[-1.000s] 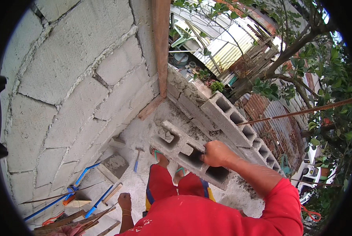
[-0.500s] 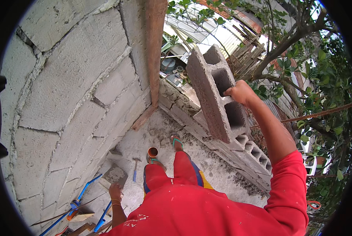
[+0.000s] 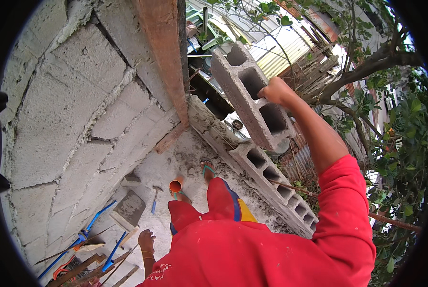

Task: The person picks up concrete blocks and places them onto a partially built wall. They use a hammer to adjust the position of the blocks and ensure they are properly aligned.

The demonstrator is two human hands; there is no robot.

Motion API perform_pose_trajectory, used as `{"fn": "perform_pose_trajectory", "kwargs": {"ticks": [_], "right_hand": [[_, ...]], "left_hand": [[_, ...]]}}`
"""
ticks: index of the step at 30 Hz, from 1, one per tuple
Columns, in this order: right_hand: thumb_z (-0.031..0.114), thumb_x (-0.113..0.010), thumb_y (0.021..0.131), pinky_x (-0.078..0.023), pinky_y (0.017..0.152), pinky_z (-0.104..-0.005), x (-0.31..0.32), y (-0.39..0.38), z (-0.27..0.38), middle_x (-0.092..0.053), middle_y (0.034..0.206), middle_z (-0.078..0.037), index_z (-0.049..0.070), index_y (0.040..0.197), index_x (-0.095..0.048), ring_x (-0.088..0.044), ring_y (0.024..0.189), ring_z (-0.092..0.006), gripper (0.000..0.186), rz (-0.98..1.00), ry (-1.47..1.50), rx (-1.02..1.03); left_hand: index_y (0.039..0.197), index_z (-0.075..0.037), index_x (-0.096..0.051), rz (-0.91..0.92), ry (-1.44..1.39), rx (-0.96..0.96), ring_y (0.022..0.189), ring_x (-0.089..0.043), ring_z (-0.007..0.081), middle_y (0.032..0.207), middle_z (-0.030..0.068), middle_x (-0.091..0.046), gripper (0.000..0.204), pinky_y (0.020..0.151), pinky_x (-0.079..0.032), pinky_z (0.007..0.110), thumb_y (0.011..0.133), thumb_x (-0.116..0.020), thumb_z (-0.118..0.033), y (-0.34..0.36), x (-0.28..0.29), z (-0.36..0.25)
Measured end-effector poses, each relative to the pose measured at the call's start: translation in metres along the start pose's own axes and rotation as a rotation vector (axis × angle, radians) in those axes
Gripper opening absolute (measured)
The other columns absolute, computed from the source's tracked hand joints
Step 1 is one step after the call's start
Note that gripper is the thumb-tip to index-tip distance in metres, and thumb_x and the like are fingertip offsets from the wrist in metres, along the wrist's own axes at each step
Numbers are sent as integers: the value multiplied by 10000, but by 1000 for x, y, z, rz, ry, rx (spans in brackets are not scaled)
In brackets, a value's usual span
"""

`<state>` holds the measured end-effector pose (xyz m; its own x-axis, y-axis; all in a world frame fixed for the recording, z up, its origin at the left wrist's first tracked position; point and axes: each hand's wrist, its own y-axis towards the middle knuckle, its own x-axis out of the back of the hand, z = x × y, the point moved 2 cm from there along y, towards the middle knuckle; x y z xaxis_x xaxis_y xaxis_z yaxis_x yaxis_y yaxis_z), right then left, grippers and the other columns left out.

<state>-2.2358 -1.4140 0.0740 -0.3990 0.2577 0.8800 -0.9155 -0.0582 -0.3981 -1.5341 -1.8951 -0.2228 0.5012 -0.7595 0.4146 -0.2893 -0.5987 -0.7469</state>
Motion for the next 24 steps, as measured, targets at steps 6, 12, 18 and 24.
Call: {"fn": "perform_pose_trajectory", "kwargs": {"ticks": [6, 12, 18, 24], "right_hand": [[281, -824, 765, -573, 823, -470, -14, 28, -2, -702, 867, -354, -157, 873, -714, -747, 887, -432, 464, 79, -48, 76], [283, -798, 761, -581, 840, -485, -28, 46, -6, -706, 897, -349, -128, 887, -725, -730, 923, -456, 436, 135, -75, 153], [274, -763, 760, -580, 811, -500, -34, 57, -11, -689, 875, -356, -130, 842, -714, -715, 877, -486, 415, 213, -118, 226], [243, -706, 775, -580, 815, -506, -44, 66, -11, -680, 851, -358, -131, 815, -711, -718, 853, -478, 376, 233, -128, 273]], "left_hand": [[1189, 73, -675, 9, 79, -53, 875, -695, 198, 1046, 145, -713, 286, 726, -618, 324, 956, -582, -67, -2, -33, -77], [1220, -6, -680, -24, 78, -23, 770, -696, 162, 994, 76, -724, 274, 620, -491, 275, 983, -611, -125, -9, -35, -107], [1222, -23, -655, -35, 121, -13, 748, -695, 164, 977, 66, -716, 306, 568, -458, 269, 953, -593, -155, -22, -30, -90], [1223, 3, -671, -26, 150, 115, 784, -690, 191, 1003, 99, -715, 294, 619, -519, 291, 956, -585, -85, -44, -36, -106]]}}
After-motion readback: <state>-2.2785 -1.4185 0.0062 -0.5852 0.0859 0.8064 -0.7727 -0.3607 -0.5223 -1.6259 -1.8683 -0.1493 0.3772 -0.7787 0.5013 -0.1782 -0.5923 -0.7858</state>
